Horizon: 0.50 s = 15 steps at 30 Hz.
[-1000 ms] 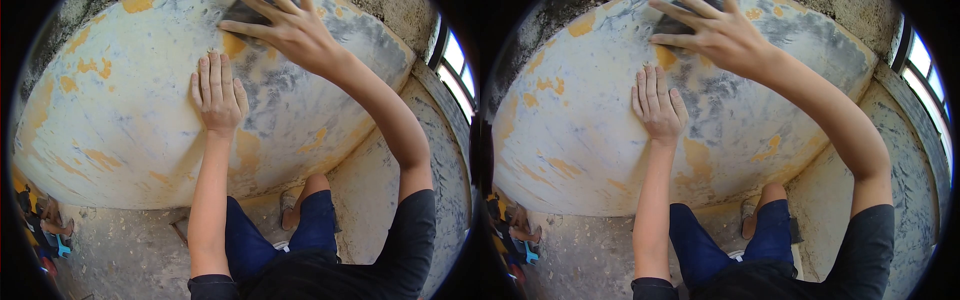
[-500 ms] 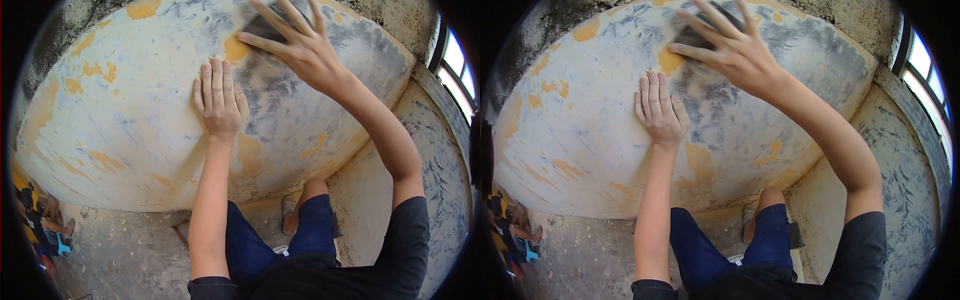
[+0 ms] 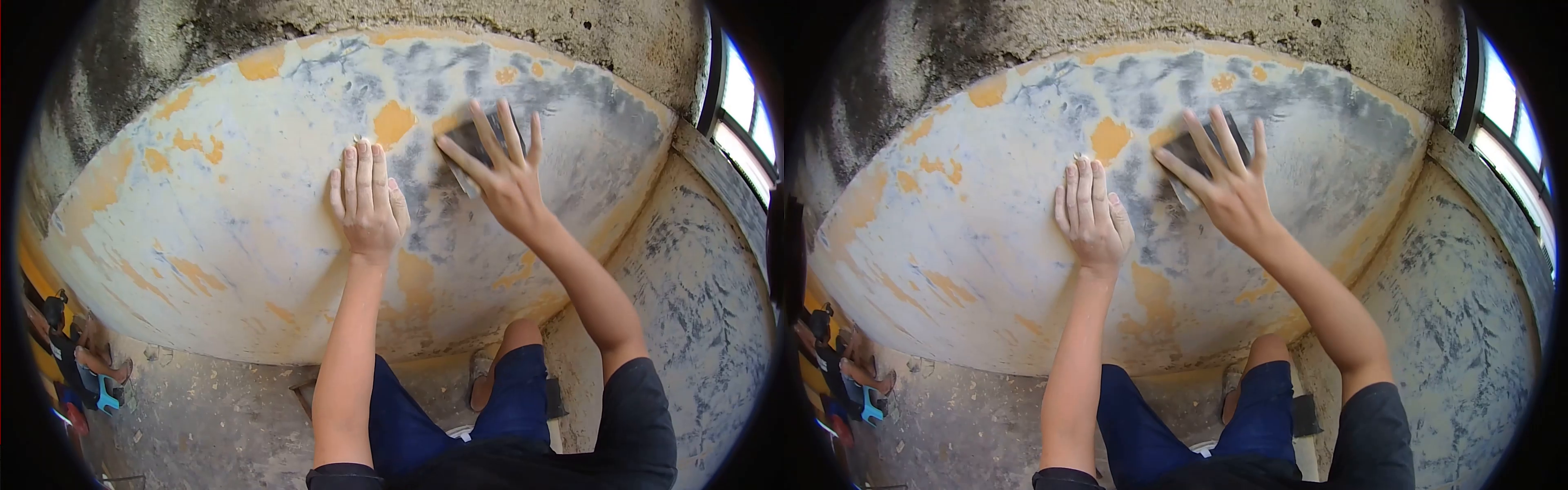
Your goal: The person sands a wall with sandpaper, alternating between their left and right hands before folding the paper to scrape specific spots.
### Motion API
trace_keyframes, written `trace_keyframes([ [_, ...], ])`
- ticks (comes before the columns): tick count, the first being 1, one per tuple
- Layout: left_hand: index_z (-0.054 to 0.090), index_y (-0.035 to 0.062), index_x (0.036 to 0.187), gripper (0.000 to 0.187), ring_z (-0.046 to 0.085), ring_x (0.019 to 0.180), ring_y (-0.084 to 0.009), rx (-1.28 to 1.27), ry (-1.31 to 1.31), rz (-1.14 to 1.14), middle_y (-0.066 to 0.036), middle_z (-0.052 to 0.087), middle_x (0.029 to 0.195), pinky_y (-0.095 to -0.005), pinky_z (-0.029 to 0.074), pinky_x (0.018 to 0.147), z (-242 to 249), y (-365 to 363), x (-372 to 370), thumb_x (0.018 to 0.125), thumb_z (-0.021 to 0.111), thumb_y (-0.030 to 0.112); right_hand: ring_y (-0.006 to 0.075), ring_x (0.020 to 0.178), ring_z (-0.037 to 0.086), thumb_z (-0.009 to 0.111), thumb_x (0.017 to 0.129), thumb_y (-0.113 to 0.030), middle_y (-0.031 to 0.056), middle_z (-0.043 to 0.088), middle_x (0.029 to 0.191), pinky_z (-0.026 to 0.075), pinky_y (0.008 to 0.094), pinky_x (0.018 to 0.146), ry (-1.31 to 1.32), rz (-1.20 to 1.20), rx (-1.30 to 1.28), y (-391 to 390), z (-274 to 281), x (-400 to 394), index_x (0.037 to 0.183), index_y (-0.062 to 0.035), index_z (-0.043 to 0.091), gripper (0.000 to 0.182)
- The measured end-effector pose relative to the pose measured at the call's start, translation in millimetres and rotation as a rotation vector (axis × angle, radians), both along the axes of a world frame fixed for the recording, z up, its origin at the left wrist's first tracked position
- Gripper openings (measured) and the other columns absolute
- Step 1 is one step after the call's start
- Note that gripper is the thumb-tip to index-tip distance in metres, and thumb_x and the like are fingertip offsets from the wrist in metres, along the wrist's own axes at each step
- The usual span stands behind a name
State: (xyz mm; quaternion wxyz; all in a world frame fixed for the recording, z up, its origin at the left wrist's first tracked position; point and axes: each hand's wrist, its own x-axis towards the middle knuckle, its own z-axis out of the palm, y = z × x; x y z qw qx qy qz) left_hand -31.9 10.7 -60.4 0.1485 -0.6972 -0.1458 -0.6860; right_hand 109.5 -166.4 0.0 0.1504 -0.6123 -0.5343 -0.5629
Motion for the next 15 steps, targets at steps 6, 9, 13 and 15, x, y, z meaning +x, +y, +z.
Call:
trace_keyframes([
  [6, 0.058, 0.0017, 0.151, 0.048, 0.049, 0.149, -0.0274, -0.043, 0.016, 0.029, -0.012, 0.057, 0.157, -0.0473, 0.029, 0.125, 2.3, -11.0, -2.0, 0.108, 0.046, 0.019, 0.0336, 0.163, 0.022, 0.065, 0.091, -0.005, 0.0111, 0.036, 0.173, -0.005, 0.0691, 0.126, 0.017, -0.024, 0.105, 3.3, 29.8, -12.4, 0.146, -0.0422, 0.064, 0.067],
  [9, 0.058, 0.0013, 0.151, 0.048, 0.049, 0.149, -0.0275, -0.041, 0.038, 0.039, -0.013, 0.057, 0.157, -0.0476, 0.029, 0.125, 5.4, -10.5, -5.2, 0.107, 0.047, 0.019, 0.0345, 0.162, 0.025, 0.063, 0.090, -0.005, 0.0128, 0.036, 0.172, -0.003, 0.0720, 0.124, 0.046, -0.063, 0.137, 12.5, 35.4, -21.0, 0.146, -0.0389, 0.065, 0.066],
  [13, 0.058, 0.0008, 0.150, 0.048, 0.049, 0.148, -0.0280, -0.030, 0.028, 0.044, -0.013, 0.057, 0.156, -0.0481, 0.029, 0.124, 5.0, -8.8, -4.9, 0.107, 0.048, 0.019, 0.0348, 0.161, 0.027, 0.058, 0.094, -0.011, 0.0131, 0.037, 0.171, -0.001, 0.0731, 0.124, 0.050, -0.035, 0.100, 10.9, -25.6, -17.0, 0.147, -0.0346, 0.065, 0.058],
  [15, 0.059, 0.0007, 0.149, 0.047, 0.049, 0.148, -0.0282, -0.032, 0.024, 0.039, -0.013, 0.057, 0.156, -0.0482, 0.029, 0.124, 4.7, -8.1, -3.6, 0.107, 0.048, 0.019, 0.0349, 0.161, 0.027, 0.058, 0.094, -0.011, 0.0131, 0.037, 0.172, -0.001, 0.0733, 0.124, 0.059, -0.007, 0.140, 17.1, -22.3, -15.6, 0.147, -0.0350, 0.064, 0.058],
])
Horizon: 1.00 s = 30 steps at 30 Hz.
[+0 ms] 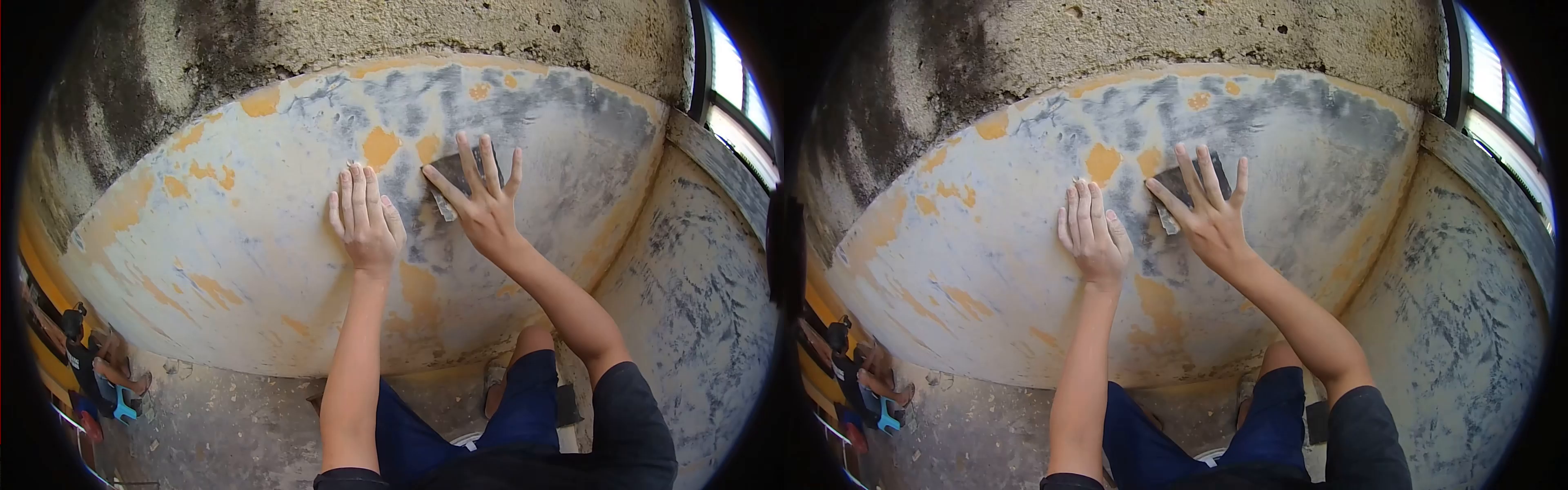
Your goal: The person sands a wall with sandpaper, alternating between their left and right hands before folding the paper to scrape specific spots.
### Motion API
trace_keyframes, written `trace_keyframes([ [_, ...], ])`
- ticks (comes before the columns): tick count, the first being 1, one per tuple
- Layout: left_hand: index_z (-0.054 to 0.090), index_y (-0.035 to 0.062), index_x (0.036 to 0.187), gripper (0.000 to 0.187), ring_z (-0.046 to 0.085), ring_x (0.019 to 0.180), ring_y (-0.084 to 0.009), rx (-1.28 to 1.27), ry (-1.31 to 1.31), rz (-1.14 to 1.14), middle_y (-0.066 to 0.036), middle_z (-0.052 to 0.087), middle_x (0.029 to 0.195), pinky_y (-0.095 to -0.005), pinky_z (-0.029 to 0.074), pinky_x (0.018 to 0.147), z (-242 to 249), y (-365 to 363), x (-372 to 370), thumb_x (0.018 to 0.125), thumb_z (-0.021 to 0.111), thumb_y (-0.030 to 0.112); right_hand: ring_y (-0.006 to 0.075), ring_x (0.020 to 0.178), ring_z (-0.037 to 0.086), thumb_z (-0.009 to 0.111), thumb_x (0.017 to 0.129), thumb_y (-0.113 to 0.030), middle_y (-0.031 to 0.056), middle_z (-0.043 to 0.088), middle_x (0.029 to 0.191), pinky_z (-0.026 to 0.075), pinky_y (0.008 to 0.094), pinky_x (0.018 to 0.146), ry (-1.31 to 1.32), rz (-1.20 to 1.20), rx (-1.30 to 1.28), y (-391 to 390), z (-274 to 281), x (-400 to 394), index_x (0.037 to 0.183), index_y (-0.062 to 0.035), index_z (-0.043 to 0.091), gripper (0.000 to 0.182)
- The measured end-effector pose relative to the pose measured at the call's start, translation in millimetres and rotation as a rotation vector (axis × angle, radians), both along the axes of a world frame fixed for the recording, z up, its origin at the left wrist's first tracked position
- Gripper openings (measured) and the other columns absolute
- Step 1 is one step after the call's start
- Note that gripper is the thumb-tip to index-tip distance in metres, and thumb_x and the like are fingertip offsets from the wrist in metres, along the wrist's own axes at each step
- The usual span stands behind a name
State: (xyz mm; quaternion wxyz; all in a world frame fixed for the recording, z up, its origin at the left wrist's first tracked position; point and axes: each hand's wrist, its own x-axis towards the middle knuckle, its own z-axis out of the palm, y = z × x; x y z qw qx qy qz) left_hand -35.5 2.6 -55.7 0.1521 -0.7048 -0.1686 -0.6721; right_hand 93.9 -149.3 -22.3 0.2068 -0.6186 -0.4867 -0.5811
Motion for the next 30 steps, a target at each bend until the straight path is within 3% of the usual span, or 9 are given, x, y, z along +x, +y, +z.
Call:
trace_keyframes([
  [4, 0.060, 0.0006, 0.148, 0.047, 0.051, 0.147, -0.0279, -0.011, -0.040, -0.013, -0.013, 0.059, 0.154, -0.0481, 0.030, 0.124, 1.0, -1.8, 6.0, 0.107, 0.047, 0.018, 0.0358, 0.161, 0.026, 0.058, 0.096, -0.014, 0.0132, 0.034, 0.173, -0.002, 0.0740, 0.123, 0.061, 0.002, 0.033, 14.0, 41.1, -26.1, 0.145, -0.0350, 0.066, 0.054],
  [10, 0.061, -0.0003, 0.146, 0.045, 0.051, 0.147, -0.0272, -0.017, -0.012, 0.011, -0.013, 0.060, 0.153, -0.0485, 0.028, 0.124, 1.3, -2.9, -0.4, 0.107, 0.048, 0.019, 0.0362, 0.161, 0.026, 0.056, 0.099, -0.015, 0.0144, 0.041, 0.169, -0.004, 0.0699, 0.125, 0.051, -0.098, -0.020, -12.1, -19.9, -4.9, 0.146, -0.0359, 0.066, 0.052],
  [13, 0.060, 0.0003, 0.148, 0.049, 0.050, 0.149, -0.0284, -0.040, -0.033, -0.020, -0.013, 0.059, 0.154, -0.0497, 0.024, 0.126, 1.5, -7.5, 5.0, 0.104, 0.053, 0.021, 0.0369, 0.161, 0.026, 0.058, 0.098, -0.017, 0.0144, 0.040, 0.170, -0.005, 0.0707, 0.124, 0.056, -0.053, 0.030, -1.7, 1.8, -9.2, 0.146, -0.0356, 0.066, 0.052],
  [17, 0.051, -0.0013, 0.154, 0.057, 0.044, 0.152, -0.0305, -0.137, 0.021, -0.031, -0.016, 0.051, 0.161, -0.0509, 0.020, 0.127, -4.1, -24.9, -1.0, 0.104, 0.057, 0.025, 0.0377, 0.161, 0.025, 0.061, 0.095, -0.020, 0.0109, 0.038, 0.171, -0.006, 0.0732, 0.122, 0.022, -0.078, 0.043, 19.8, 40.5, -23.5, 0.145, -0.0338, 0.067, 0.052],
  [19, 0.046, -0.0025, 0.157, 0.062, 0.040, 0.154, -0.0320, -0.156, 0.033, -0.030, -0.018, 0.046, 0.164, -0.0521, 0.020, 0.127, -8.6, -24.3, -4.2, 0.104, 0.059, 0.026, 0.0380, 0.161, 0.026, 0.060, 0.095, -0.016, 0.0094, 0.040, 0.171, -0.004, 0.0721, 0.123, 0.038, -0.063, 0.024, 16.7, 16.3, -19.0, 0.148, -0.0325, 0.064, 0.056],
  [22, 0.037, -0.0070, 0.160, 0.075, 0.033, 0.157, -0.0361, -0.260, 0.003, -0.074, -0.023, 0.037, 0.168, -0.0542, 0.019, 0.127, -52.0, -25.6, -14.2, 0.102, 0.064, 0.031, 0.0378, 0.160, 0.027, 0.059, 0.096, -0.017, 0.0096, 0.042, 0.169, -0.001, 0.0703, 0.125, 0.155, -0.022, -0.063, -3.9, -46.2, -14.2, 0.150, -0.0307, 0.063, 0.056],
  [26, 0.035, -0.0069, 0.161, 0.080, 0.033, 0.157, -0.0370, -0.340, 0.008, -0.099, -0.023, 0.036, 0.167, -0.0554, 0.020, 0.127, -124.3, -38.5, -23.8, 0.100, 0.068, 0.034, 0.0361, 0.161, 0.027, 0.059, 0.099, -0.023, 0.0111, 0.042, 0.169, 0.003, 0.0708, 0.126, 0.171, -0.138, -0.267, -27.8, -138.3, -11.3, 0.150, -0.0312, 0.063, 0.052],
  [29, 0.032, -0.0075, 0.161, 0.090, 0.031, 0.157, -0.0377, -0.424, 0.088, -0.090, -0.024, 0.035, 0.167, -0.0561, 0.021, 0.127, -176.6, -46.2, -32.0, 0.098, 0.073, 0.042, 0.0349, 0.161, 0.026, 0.057, 0.101, -0.021, 0.0129, 0.041, 0.170, 0.004, 0.0714, 0.125, 0.120, -0.068, -0.125, -22.7, -155.0, -2.6, 0.151, -0.0319, 0.063, 0.051],
  [30, 0.031, -0.0078, 0.162, 0.096, 0.030, 0.158, -0.0379, -0.454, 0.097, -0.070, -0.024, 0.034, 0.167, -0.0565, 0.021, 0.127, -193.7, -46.4, -33.8, 0.096, 0.075, 0.047, 0.0348, 0.162, 0.024, 0.056, 0.103, -0.021, 0.0149, 0.039, 0.170, 0.004, 0.0695, 0.126, 0.076, -0.124, -0.127, -20.7, -138.2, -0.4, 0.151, -0.0320, 0.062, 0.050],
])
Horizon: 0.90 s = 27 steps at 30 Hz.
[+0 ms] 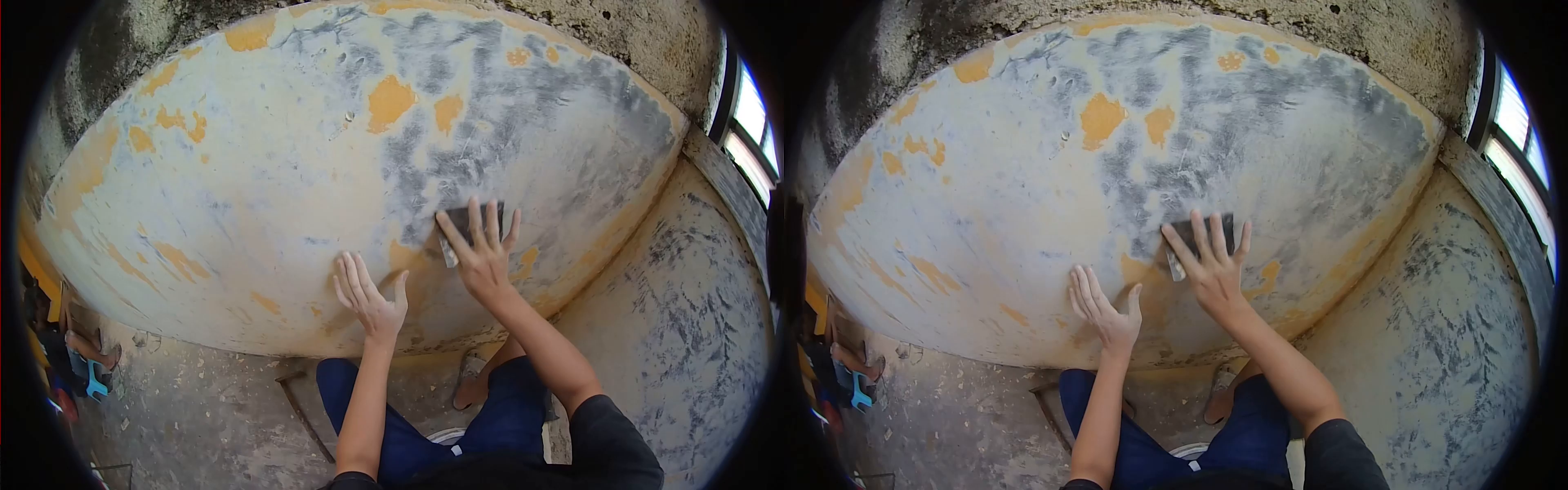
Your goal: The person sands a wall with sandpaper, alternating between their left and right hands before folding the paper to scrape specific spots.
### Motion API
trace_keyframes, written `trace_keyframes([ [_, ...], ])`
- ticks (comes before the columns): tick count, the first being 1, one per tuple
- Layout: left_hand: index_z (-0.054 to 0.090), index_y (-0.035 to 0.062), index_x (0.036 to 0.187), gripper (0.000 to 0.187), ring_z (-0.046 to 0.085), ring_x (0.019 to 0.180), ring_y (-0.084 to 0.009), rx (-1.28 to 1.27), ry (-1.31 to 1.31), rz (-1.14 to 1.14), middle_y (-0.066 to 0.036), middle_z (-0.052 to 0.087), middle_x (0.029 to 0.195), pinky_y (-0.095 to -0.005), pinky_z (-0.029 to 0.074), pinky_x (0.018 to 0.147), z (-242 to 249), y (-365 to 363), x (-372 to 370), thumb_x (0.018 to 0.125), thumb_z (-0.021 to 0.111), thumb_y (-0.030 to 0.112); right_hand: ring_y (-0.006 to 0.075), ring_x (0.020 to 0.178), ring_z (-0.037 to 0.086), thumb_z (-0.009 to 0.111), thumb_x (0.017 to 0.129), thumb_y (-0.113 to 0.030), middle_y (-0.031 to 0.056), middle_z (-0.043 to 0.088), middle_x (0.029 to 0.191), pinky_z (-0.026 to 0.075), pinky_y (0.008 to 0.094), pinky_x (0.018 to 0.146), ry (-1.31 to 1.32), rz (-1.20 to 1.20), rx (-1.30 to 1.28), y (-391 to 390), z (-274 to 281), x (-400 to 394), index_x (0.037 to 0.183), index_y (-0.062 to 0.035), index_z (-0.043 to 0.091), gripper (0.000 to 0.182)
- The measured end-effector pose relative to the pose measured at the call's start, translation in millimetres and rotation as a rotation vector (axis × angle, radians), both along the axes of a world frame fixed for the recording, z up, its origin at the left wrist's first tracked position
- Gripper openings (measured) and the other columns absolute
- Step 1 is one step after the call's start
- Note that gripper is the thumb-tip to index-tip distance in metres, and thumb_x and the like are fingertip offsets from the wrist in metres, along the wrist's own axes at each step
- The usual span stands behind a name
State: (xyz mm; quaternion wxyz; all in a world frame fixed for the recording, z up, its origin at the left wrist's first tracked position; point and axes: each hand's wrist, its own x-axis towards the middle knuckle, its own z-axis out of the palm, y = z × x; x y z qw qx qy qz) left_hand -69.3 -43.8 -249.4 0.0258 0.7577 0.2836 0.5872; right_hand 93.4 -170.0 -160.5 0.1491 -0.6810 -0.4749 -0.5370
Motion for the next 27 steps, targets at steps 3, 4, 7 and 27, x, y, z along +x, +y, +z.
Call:
trace_keyframes([
  [3, 0.029, -0.0085, 0.162, 0.106, 0.028, 0.158, -0.0380, -0.052, 0.017, 0.003, -0.025, 0.031, 0.168, -0.0575, 0.021, 0.127, -19.9, 6.0, 4.8, 0.092, 0.077, 0.055, 0.0351, 0.162, 0.022, 0.055, 0.104, -0.020, 0.0162, 0.038, 0.170, 0.004, 0.0662, 0.127, 0.088, 0.021, 0.171, 20.6, 74.7, -9.3, 0.151, -0.0321, 0.063, 0.049],
  [4, 0.028, -0.0090, 0.162, 0.111, 0.027, 0.158, -0.0380, -0.069, 0.021, -0.002, -0.025, 0.029, 0.169, -0.0580, 0.020, 0.127, -25.3, 7.0, 3.9, 0.090, 0.077, 0.059, 0.0351, 0.162, 0.022, 0.055, 0.104, -0.020, 0.0162, 0.038, 0.170, 0.004, 0.0662, 0.127, 0.092, 0.023, 0.155, 25.8, 88.0, -14.4, 0.151, -0.0321, 0.063, 0.049],
  [7, 0.028, -0.0090, 0.162, 0.115, 0.027, 0.158, -0.0384, -0.045, -0.008, 0.011, -0.024, 0.028, 0.169, -0.0588, 0.020, 0.126, -15.2, 16.7, 4.4, 0.087, 0.080, 0.060, 0.0362, 0.161, 0.027, 0.055, 0.104, -0.020, 0.0177, 0.041, 0.168, 0.003, 0.0634, 0.128, 0.105, 0.010, 0.218, 41.5, 88.2, -21.6, 0.151, -0.0306, 0.063, 0.049],
  [27, 0.029, -0.0090, 0.162, 0.111, 0.026, 0.158, -0.0383, -0.046, -0.006, 0.007, -0.023, 0.027, 0.170, -0.0564, 0.021, 0.126, -14.6, 19.9, 1.9, 0.087, 0.083, 0.053, 0.0469, 0.151, 0.036, 0.056, 0.104, -0.024, 0.0355, 0.041, 0.161, 0.030, 0.0617, 0.119, 0.307, 0.090, 0.082, -15.3, -119.7, -51.2, 0.137, -0.0161, 0.074, 0.038],
])
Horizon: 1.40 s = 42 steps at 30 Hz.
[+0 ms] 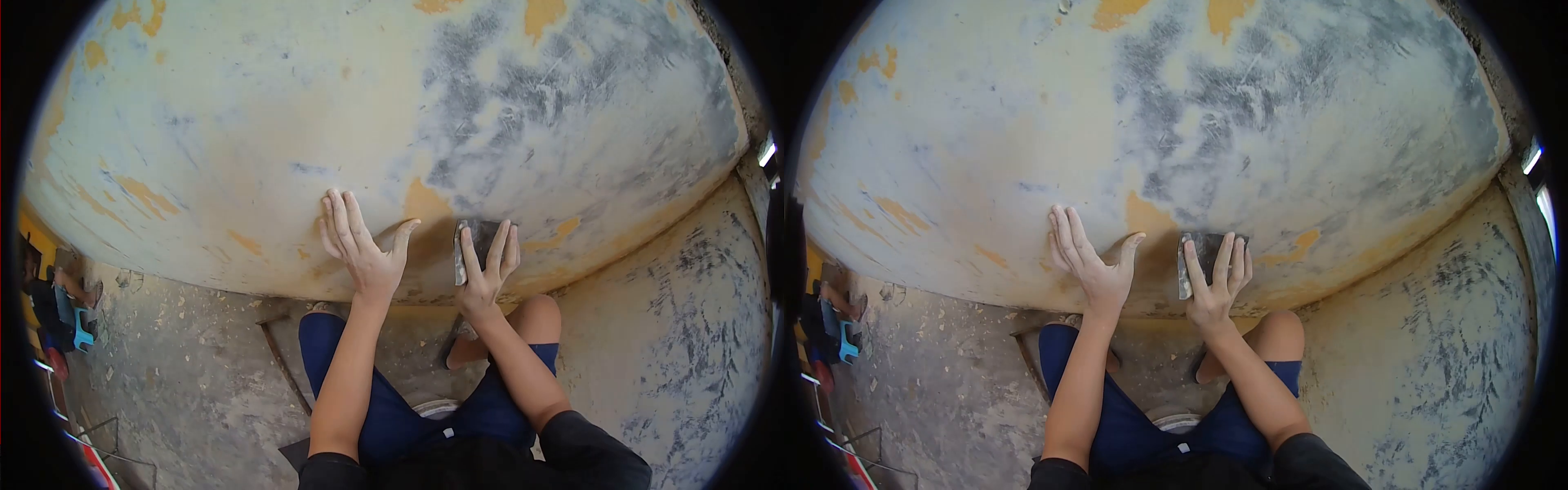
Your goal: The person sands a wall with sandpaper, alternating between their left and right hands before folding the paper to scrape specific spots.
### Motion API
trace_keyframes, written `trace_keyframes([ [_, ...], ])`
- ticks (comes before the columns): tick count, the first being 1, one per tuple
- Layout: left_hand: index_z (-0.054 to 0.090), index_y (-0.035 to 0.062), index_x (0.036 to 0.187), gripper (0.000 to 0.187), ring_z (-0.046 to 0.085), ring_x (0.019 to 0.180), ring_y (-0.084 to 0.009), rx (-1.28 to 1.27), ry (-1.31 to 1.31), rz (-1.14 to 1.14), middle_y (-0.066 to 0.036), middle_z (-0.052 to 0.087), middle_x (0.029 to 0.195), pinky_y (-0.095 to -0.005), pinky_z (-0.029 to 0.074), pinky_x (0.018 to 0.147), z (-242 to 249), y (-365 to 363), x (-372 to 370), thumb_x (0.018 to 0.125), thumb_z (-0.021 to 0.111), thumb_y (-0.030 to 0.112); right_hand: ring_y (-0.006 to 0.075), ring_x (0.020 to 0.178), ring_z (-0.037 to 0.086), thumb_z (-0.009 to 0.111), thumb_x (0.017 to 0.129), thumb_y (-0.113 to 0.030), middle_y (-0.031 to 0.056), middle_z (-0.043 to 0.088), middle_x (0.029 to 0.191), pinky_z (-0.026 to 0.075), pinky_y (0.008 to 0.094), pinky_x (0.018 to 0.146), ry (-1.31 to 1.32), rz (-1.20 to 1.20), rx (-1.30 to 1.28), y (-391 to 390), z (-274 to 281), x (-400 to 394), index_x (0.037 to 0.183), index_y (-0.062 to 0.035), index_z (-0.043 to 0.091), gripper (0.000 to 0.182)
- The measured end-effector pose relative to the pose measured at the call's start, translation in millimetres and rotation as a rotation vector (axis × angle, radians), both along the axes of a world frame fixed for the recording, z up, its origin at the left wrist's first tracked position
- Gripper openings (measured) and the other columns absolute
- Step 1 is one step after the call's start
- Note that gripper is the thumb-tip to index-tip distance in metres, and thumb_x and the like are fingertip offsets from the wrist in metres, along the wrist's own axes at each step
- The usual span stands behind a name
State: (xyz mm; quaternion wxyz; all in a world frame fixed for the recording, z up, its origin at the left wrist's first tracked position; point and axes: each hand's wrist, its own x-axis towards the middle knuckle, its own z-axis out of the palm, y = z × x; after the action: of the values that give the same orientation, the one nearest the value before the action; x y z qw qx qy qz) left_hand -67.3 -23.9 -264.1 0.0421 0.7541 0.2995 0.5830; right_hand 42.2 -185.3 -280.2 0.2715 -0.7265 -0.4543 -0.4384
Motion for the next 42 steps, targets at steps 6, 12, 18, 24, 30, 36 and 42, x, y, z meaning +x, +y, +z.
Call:
trace_keyframes([
  [6, 0.027, -0.0101, 0.162, 0.114, 0.025, 0.159, -0.0380, -0.013, 0.007, 0.008, -0.024, 0.025, 0.170, -0.0562, 0.022, 0.126, -2.4, -2.5, 6.3, 0.086, 0.083, 0.054, 0.0428, 0.155, 0.032, 0.055, 0.106, -0.024, 0.0280, 0.044, 0.163, 0.029, 0.0588, 0.119, -0.130, -0.033, 0.020, 10.9, 24.5, 14.5, 0.138, -0.0241, 0.074, 0.037],
  [12, 0.023, -0.0094, 0.164, 0.121, 0.020, 0.160, -0.0393, -0.059, -0.013, 0.006, -0.024, 0.020, 0.172, -0.0580, 0.019, 0.125, -3.3, 4.3, -6.3, 0.083, 0.085, 0.057, 0.0382, 0.157, 0.030, 0.057, 0.105, -0.027, 0.0179, 0.048, 0.164, 0.023, 0.0585, 0.121, -0.305, -0.090, -0.137, 5.2, 50.2, 46.4, 0.142, -0.0376, 0.070, 0.040],
  [18, 0.016, -0.0065, 0.166, 0.131, 0.015, 0.160, -0.0416, -0.160, -0.036, -0.001, -0.025, 0.012, 0.173, -0.0612, 0.015, 0.126, -5.0, 13.5, -10.8, 0.079, 0.086, 0.061, 0.0276, 0.157, 0.034, 0.064, 0.098, -0.031, 0.0053, 0.052, 0.164, 0.014, 0.0564, 0.124, -0.527, 0.042, -0.246, 39.9, 106.9, 42.2, 0.146, -0.0429, 0.064, 0.049],
  [24, 0.015, -0.0060, 0.166, 0.134, 0.014, 0.160, -0.0429, -0.165, -0.006, 0.015, -0.025, 0.012, 0.173, -0.0615, 0.015, 0.126, -3.3, 10.6, -11.3, 0.077, 0.084, 0.067, 0.0188, 0.155, 0.037, 0.066, 0.096, -0.032, -0.0010, 0.054, 0.162, 0.019, 0.0510, 0.119, -0.657, 0.037, -0.313, 36.9, 127.5, 44.4, 0.144, -0.0463, 0.063, 0.050],
  [30, 0.015, -0.0062, 0.166, 0.135, 0.015, 0.160, -0.0431, -0.141, -0.047, -0.008, -0.025, 0.013, 0.172, -0.0609, 0.016, 0.126, -4.8, 14.5, -8.3, 0.077, 0.081, 0.070, 0.0169, 0.152, 0.040, 0.066, 0.096, -0.031, -0.0023, 0.054, 0.162, 0.024, 0.0475, 0.107, -0.666, 0.043, -0.358, 40.6, 137.1, 33.8, 0.144, -0.0451, 0.064, 0.050],
  [36, 0.015, -0.0062, 0.166, 0.136, 0.015, 0.160, -0.0424, -0.143, -0.032, 0.012, -0.025, 0.014, 0.172, -0.0601, 0.018, 0.126, -4.5, 11.3, -8.7, 0.076, 0.080, 0.073, 0.0179, 0.152, 0.040, 0.065, 0.094, -0.025, -0.0025, 0.052, 0.164, 0.023, 0.0468, 0.105, -0.602, 0.057, -0.384, 28.2, 132.3, 41.3, 0.146, -0.0454, 0.063, 0.056],
  [42, 0.017, -0.0059, 0.166, 0.136, 0.018, 0.160, -0.0422, -0.107, -0.048, 0.045, -0.025, 0.016, 0.172, -0.0599, 0.018, 0.125, -8.5, 15.8, -3.9, 0.075, 0.079, 0.074, 0.0174, 0.152, 0.040, 0.064, 0.097, -0.030, -0.0007, 0.049, 0.166, 0.023, 0.0451, 0.105, -0.602, 0.077, -0.388, 41.2, 137.5, 37.1, 0.147, -0.0471, 0.061, 0.053],
])
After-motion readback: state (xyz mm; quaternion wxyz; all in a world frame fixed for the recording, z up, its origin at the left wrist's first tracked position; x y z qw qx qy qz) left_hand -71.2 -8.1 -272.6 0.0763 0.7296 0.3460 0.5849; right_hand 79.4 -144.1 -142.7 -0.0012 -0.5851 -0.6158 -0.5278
